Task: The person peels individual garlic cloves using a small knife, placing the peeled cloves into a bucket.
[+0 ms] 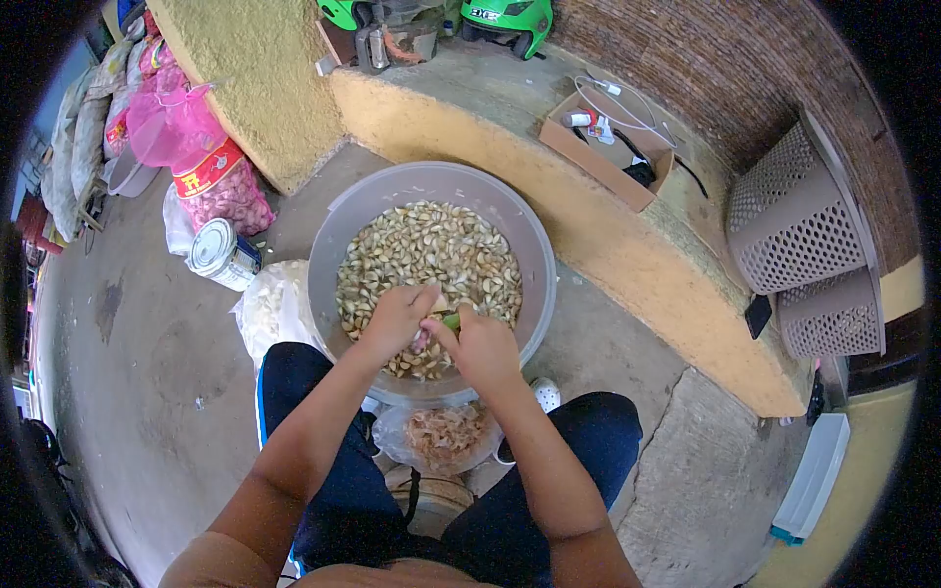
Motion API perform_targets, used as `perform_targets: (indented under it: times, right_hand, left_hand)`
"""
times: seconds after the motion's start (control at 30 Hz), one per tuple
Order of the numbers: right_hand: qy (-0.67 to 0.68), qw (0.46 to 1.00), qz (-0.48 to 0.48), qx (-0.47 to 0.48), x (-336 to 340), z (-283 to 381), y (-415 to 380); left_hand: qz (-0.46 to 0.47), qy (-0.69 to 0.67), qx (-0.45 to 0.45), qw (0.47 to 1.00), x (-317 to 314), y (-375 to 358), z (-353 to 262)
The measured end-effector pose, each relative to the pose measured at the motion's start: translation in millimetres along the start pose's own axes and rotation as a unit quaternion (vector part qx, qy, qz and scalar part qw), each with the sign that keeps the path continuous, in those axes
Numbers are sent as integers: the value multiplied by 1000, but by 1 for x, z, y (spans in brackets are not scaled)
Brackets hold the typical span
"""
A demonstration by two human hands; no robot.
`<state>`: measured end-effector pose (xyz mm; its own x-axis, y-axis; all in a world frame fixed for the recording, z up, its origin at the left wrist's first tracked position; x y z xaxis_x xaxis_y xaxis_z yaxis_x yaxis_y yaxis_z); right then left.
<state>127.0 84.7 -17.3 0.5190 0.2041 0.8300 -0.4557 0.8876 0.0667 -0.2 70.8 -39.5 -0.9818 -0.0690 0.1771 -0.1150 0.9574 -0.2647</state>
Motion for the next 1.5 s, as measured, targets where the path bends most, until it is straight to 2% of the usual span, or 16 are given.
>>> perform_targets:
  times: [0.13, 0.3, 0.43, 0.53, 0.63, 0.7, 0.83, 0.9, 1.0, 1.23, 1.3, 1.4, 1.5]
  right_hand:
    - [37, 999, 2, -24, 0, 0, 1]
    - [109, 994, 14, -22, 0, -2, 1]
    - [180, 979, 82, -57, 0, -11, 2]
    - [236, 961, 137, -53, 8, -15, 4]
    - [264, 948, 172, -39, 9, -17, 3]
    - [273, 946, 169, -38, 6, -19, 4]
    - [207, 969, 125, -46, 14, -8, 4]
    - [158, 978, 109, -79, 13, -10, 5]
    - [151, 982, 73, -85, 14, -7, 6]
    - [173, 979, 68, -88, 8, -10, 6]
    - [155, 983, 71, -72, 9, -10, 6]
    - [41, 995, 87, -34, 12, -5, 4]
    - [27, 996, 82, 0, 12, -4, 3]
  left_hand:
    - [-59, -59, -4, 996, -6, 2, 7]
    - [-63, -166, -42, 983, -15, -1, 6]
    - [-57, -180, -84, 978, -19, 1, 5]
    - [90, -126, 55, 986, -6, -4, -12]
    - [260, -76, 135, 953, -1, -8, -9]
    - [223, -74, 107, 966, -5, -5, -2]
    - [183, -46, 12, 982, -6, -5, -3]
    - [151, -84, 19, 985, -10, -4, 4]
    - [122, -80, 1, 989, -10, -4, 3]
    - [78, -118, -15, 990, -15, -7, 0]
    - [112, -121, 17, 986, -16, -3, 7]
    - [170, -87, 45, 980, -9, -2, 7]
    - [209, -86, 67, 972, -6, -4, 8]
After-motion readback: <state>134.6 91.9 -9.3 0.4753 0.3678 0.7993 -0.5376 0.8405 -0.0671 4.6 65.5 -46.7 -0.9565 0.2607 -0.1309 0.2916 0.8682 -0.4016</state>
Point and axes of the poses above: each hand's wrist, its own y-axis towards the middle knuckle, its own x-axis out of the back of the hand, z = x × y, the point moved 4 cm from there along y, towards the middle knuckle, and after that the axes turned 3 degrees about -x, right-handed, at the moved point
